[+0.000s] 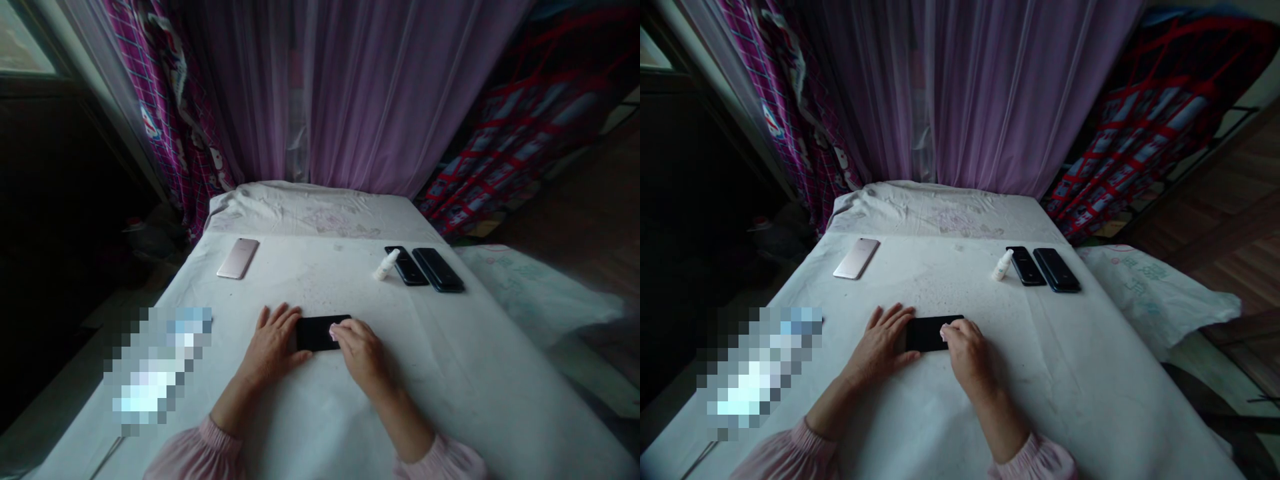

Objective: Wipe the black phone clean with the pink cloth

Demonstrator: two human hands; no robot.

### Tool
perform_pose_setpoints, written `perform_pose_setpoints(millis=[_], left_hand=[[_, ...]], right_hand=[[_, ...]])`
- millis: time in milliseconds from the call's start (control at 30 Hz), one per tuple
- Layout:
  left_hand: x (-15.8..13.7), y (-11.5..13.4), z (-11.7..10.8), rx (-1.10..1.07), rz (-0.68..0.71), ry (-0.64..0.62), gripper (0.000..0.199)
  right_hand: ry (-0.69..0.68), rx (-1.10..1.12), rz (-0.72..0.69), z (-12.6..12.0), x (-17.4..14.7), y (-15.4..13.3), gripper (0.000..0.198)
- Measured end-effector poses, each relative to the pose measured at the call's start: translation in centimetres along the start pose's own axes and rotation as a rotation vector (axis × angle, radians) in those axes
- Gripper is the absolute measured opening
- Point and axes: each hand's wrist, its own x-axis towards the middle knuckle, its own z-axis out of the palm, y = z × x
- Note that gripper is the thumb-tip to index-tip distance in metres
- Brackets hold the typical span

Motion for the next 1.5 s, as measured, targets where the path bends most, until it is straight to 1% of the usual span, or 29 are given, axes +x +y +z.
perform_pose_setpoints(millis=[200, 267, 367, 500, 600, 733, 800, 900, 1000, 1033, 1100, 1167, 1300, 1400, 1433, 1500], left_hand=[[-0.6, 0.9, 0.3, -0.007, 0.066, 0.043, 0.081], [-0.9, 1.5, 0.6, -0.005, 0.082, 0.052, 0.078], [-1.4, 2.5, 1.1, 0.012, 0.061, 0.082, 0.069], [-1.4, 4.0, 1.3, 0.025, -0.005, 0.151, 0.074], [-1.0, 5.0, 1.1, 0.046, -0.072, 0.192, 0.068], [-0.1, 5.6, 0.6, 0.092, -0.156, 0.204, 0.044], [0.2, 5.5, 0.6, 0.107, -0.178, 0.198, 0.038], [0.5, 5.1, 1.1, 0.121, -0.151, 0.212, 0.045], [1.2, 4.9, 1.9, 0.099, -0.043, 0.174, 0.057], [1.6, 4.9, 2.2, 0.075, 0.005, 0.146, 0.058], [2.5, 5.0, 2.6, 0.009, 0.073, 0.104, 0.052], [3.5, 5.0, 2.8, -0.047, 0.073, 0.111, 0.044], [4.7, 4.6, 2.5, -0.041, -0.012, 0.183, 0.036], [4.9, 4.3, 1.7, -0.006, -0.021, 0.177, 0.034], [4.8, 4.2, 1.5, 0.006, -0.013, 0.172, 0.034], [4.8, 4.2, 1.1, 0.025, 0.018, 0.169, 0.033]], right_hand=[[0.160, -0.024, 0.087, -0.4, -0.5, 2.7, 0.026], [0.221, 0.026, 0.138, -0.4, -0.7, 3.3, 0.025], [0.320, 0.136, 0.235, -0.5, -0.7, 3.9, 0.022], [0.381, 0.227, 0.316, -0.7, -0.5, 4.2, 0.023], [0.367, 0.237, 0.337, -1.0, 0.0, 4.1, 0.025], [0.283, 0.241, 0.331, -1.3, 1.5, 4.0, 0.026], [0.253, 0.239, 0.322, -1.2, 2.3, 4.2, 0.027], [0.264, 0.265, 0.347, -0.7, 2.9, 5.1, 0.028], [0.321, 0.350, 0.439, 0.0, 2.7, 6.0, 0.032], [0.333, 0.391, 0.480, 0.2, 2.5, 6.2, 0.034], [0.342, 0.488, 0.551, 0.4, 2.3, 6.4, 0.038], [0.337, 0.572, 0.581, 0.3, 2.4, 6.4, 0.038], [0.298, 0.695, 0.587, -0.2, 3.9, 5.9, 0.034], [0.216, 0.781, 0.612, 0.1, 5.5, 5.5, 0.037], [0.203, 0.784, 0.592, 0.5, 6.0, 5.4, 0.036], [0.225, 0.727, 0.485, 1.4, 6.8, 5.4, 0.030]])
